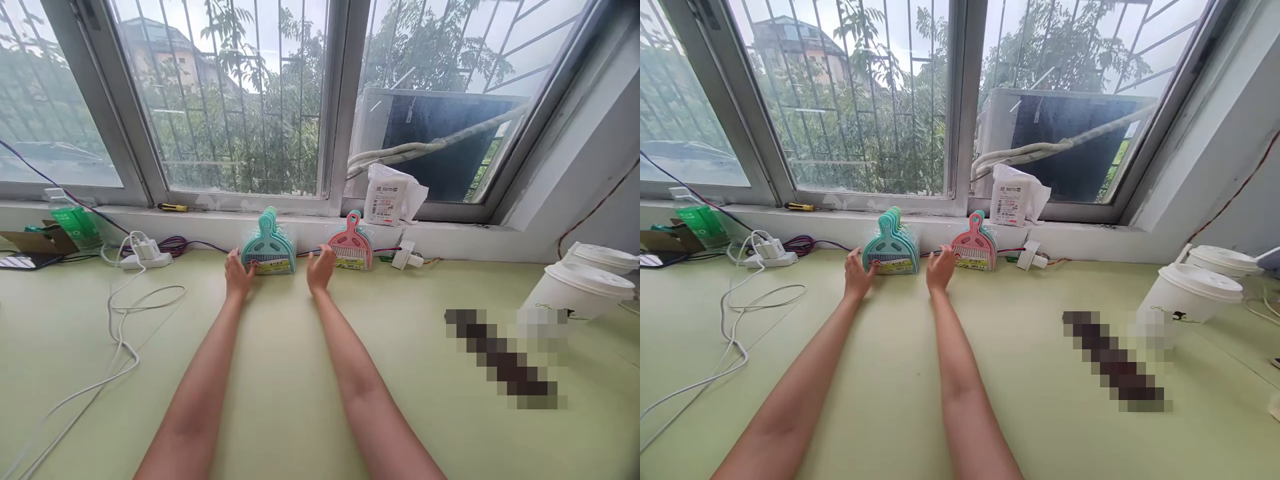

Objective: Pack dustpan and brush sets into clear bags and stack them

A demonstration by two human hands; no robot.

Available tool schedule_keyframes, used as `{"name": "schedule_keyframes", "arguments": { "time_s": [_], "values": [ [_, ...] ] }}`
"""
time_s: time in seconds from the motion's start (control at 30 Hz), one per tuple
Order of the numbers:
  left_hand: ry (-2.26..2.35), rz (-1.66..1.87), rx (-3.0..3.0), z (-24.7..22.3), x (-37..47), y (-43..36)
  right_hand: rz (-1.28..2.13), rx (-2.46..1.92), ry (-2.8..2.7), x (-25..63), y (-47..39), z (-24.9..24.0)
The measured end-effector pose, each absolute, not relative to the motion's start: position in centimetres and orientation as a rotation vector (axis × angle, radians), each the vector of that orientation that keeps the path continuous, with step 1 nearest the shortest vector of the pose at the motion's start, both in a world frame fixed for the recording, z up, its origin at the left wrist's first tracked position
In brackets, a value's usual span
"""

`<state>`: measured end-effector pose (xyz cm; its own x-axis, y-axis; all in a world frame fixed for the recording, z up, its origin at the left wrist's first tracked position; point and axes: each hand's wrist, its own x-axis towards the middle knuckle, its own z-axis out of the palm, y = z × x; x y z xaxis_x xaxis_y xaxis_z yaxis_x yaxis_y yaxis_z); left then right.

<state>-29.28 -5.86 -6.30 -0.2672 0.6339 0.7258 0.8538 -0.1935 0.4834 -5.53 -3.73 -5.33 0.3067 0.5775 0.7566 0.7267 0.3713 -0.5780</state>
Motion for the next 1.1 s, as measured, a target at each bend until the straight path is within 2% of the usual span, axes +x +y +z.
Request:
{"name": "schedule_keyframes", "arguments": {
  "time_s": [0.07, 0.17, 0.37, 0.67, 0.87, 1.1],
  "values": [
    [-1.726, -1.434, -1.740, -5.7, -28.8, -6.6, -0.208, -1.420, -1.077, -2.2, -3.0, -5.3],
    [-1.689, -1.396, -1.672, -5.1, -28.1, -7.6, -0.110, -1.658, -0.700, 3.1, -1.6, -5.7],
    [-1.718, -1.419, -1.546, -4.8, -27.9, -7.9, 0.065, -1.845, -0.670, 7.4, -0.1, -6.2],
    [-1.692, -1.368, -1.603, -5.1, -28.3, -7.5, 0.107, -1.829, -0.616, 7.3, -0.5, -6.0],
    [-1.686, -1.365, -1.644, -5.0, -28.2, -7.4, 0.017, -1.699, -0.509, 7.3, -0.8, -5.6],
    [-1.569, -1.469, -1.771, -3.9, -27.1, -9.2, 0.088, -1.540, -0.599, 6.1, -5.3, -4.5]
  ]
}}
